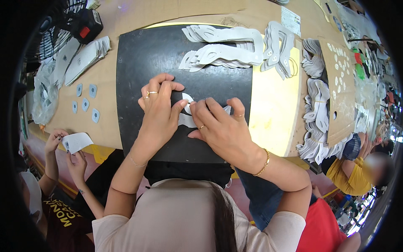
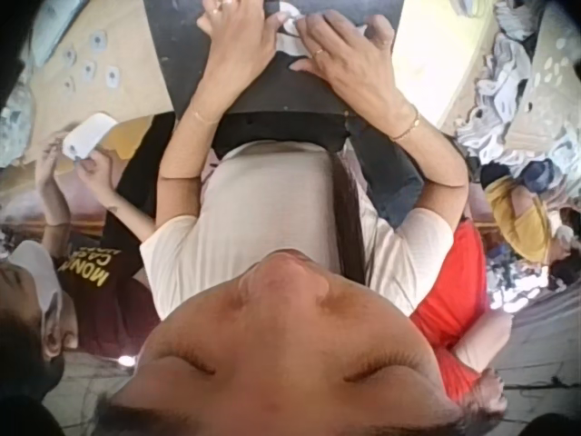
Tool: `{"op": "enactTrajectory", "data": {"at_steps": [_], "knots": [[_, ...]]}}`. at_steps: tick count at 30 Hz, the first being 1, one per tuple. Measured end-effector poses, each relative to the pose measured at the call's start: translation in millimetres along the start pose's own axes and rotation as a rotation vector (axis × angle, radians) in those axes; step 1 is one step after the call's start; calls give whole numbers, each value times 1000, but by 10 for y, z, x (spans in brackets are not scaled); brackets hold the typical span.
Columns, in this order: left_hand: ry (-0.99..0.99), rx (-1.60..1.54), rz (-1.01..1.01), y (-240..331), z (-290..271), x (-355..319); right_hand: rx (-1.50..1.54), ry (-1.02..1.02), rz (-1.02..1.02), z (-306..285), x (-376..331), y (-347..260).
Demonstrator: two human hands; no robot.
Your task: The person repeatedly picks up small white fabric pieces and circular inserts, aligns them, and presses them together by hand. Finished units are placed into a growing pile on the table. The person handles items one at a time and occasionally repositions the pile to continue working.
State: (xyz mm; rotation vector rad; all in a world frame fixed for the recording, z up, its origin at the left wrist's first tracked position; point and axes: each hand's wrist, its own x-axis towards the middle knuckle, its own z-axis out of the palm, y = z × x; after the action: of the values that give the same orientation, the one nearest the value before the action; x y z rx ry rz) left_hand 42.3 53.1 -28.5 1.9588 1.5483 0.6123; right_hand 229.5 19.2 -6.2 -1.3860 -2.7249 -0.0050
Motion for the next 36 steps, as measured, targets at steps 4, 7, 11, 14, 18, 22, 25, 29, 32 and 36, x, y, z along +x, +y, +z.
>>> {"op": "enactTrajectory", "data": {"at_steps": [4, 7, 11, 14, 18, 22, 25, 29, 32, 36], "knots": [[-21, -70, 46, -68, -140, -97, 338, 15, 40, 28, -8, 164], [-3, 3, 172, -118, -144, -260, 330, 30, 68, 47, -18, 117], [27, 191, 296, -106, -88, -384, 194, 37, 36, 74, -15, 71], [36, 371, 339, -26, -39, -408, 145, 11, 43, 36, -19, 38], [23, 592, 354, 121, 11, -461, 401, 5, 97, 48, -50, 118], [25, 548, 372, 77, -24, -476, 332, 56, 90, 85, -145, 45], [4, 558, 410, 64, -17, -485, 143, 73, 68, 81, -146, -43], [0, 475, 409, -2, -4, -418, 215, 51, 75, 23, -83, -17], [-70, 191, 331, -94, -196, -234, 533, 94, 174, 24, -32, 187], [1, 18, 305, -106, -188, -167, 544, 288, 252, 140, 74, 83]]}}
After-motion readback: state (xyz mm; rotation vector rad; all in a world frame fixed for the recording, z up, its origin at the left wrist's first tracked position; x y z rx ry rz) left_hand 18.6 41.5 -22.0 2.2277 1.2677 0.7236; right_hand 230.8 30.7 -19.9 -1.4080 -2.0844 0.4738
